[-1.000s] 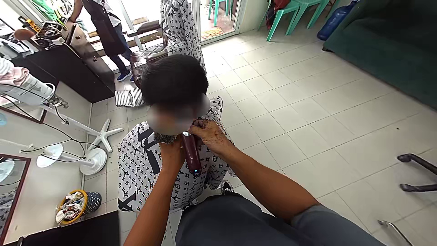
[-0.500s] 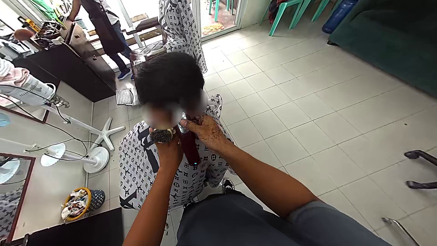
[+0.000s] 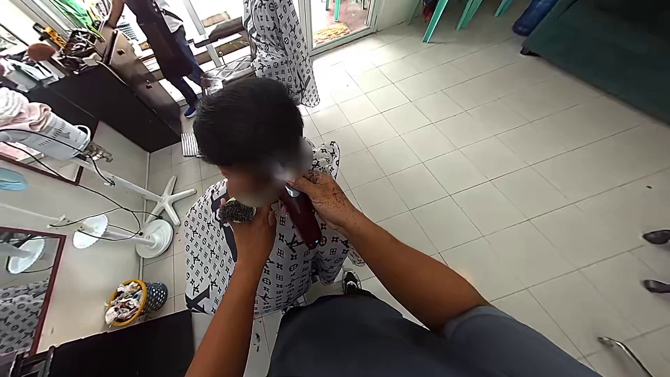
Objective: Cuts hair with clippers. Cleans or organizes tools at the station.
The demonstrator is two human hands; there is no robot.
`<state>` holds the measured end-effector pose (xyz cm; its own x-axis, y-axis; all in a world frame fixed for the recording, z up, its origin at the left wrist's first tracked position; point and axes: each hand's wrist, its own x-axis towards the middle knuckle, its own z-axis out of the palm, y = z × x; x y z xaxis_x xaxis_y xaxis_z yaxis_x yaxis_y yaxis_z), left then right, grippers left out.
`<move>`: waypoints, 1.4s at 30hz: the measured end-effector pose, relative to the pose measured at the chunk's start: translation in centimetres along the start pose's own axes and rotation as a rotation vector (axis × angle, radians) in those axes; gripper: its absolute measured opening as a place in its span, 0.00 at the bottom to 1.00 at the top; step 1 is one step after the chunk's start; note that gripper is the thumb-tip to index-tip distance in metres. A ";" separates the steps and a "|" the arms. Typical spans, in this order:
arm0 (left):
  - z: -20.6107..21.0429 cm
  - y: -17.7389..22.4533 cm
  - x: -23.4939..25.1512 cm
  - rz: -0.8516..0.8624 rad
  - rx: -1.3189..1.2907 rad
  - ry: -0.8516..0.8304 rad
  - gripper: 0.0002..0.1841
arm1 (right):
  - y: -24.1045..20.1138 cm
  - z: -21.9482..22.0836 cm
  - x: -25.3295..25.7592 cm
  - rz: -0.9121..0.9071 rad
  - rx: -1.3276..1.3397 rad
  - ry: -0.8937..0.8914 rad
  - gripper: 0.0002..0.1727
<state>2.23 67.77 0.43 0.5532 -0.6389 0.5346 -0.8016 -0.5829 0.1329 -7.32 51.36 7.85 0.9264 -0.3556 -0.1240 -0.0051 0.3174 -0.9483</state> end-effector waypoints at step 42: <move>-0.4 14.7 -4.7 -0.396 -1.158 -0.484 0.12 | -1.7 -8.6 5.2 0.088 -0.162 -0.442 0.12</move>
<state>-12.25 62.44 0.23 0.6247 -0.7804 -0.0250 -0.1619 -0.1608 0.9736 -5.75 41.39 6.25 0.9909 0.0855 -0.1035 -0.1172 0.1756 -0.9775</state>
